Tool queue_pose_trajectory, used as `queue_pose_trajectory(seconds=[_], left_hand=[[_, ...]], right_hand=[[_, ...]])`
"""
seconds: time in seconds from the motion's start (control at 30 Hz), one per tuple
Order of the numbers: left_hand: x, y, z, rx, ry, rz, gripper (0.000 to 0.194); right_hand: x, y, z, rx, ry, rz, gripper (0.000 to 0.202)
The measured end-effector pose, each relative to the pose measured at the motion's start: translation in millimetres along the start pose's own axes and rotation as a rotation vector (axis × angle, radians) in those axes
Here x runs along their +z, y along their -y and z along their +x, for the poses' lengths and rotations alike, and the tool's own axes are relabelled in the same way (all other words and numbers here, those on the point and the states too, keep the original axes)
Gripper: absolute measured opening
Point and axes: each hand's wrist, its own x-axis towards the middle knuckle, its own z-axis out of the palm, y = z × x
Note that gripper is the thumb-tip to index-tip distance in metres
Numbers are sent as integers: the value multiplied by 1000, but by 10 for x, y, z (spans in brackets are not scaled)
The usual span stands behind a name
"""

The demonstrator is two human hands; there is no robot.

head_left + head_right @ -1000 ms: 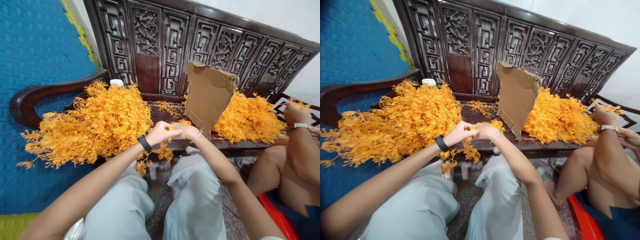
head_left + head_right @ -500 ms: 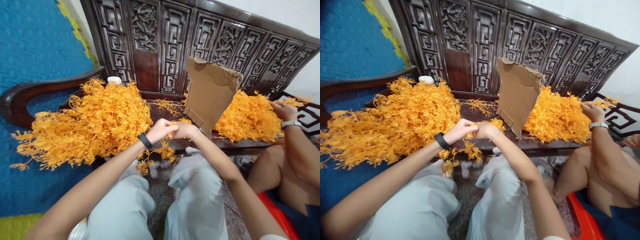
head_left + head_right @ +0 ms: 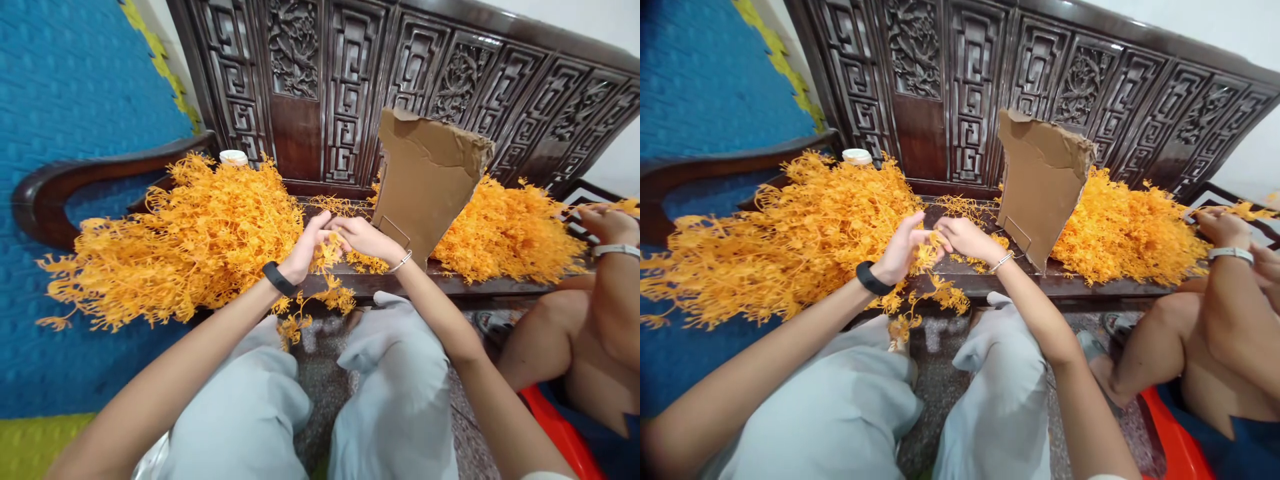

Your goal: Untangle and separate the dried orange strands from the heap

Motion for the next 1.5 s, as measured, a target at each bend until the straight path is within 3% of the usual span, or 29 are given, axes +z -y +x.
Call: queue_pose_trajectory(seconds=[0.07, 0.13, 0.4, 0.63, 0.93, 1.23, 1.5], left_hand=[[-38, -34, -12, -38, -23, -26, 73], [-58, -62, -17, -16, -73, -11, 78], [-78, -93, -26, 27, -123, 54, 78], [-163, -61, -62, 77, -131, 168, 39], [-165, -9, -40, 61, -201, 84, 32], [-132, -20, -46, 217, -238, 49, 30], [-107, -65, -88, 259, -286, 54, 26]], right_hand=[[-19, 62, -46, -21, -128, 263, 39], [-41, 147, -104, -57, -153, 423, 43], [-28, 174, -133, -145, -303, 532, 28], [30, 92, -64, -87, -459, 677, 20], [76, 43, -43, -38, -473, 723, 22], [38, 90, -111, -102, -429, 776, 30], [47, 67, -124, -73, -333, 915, 44]])
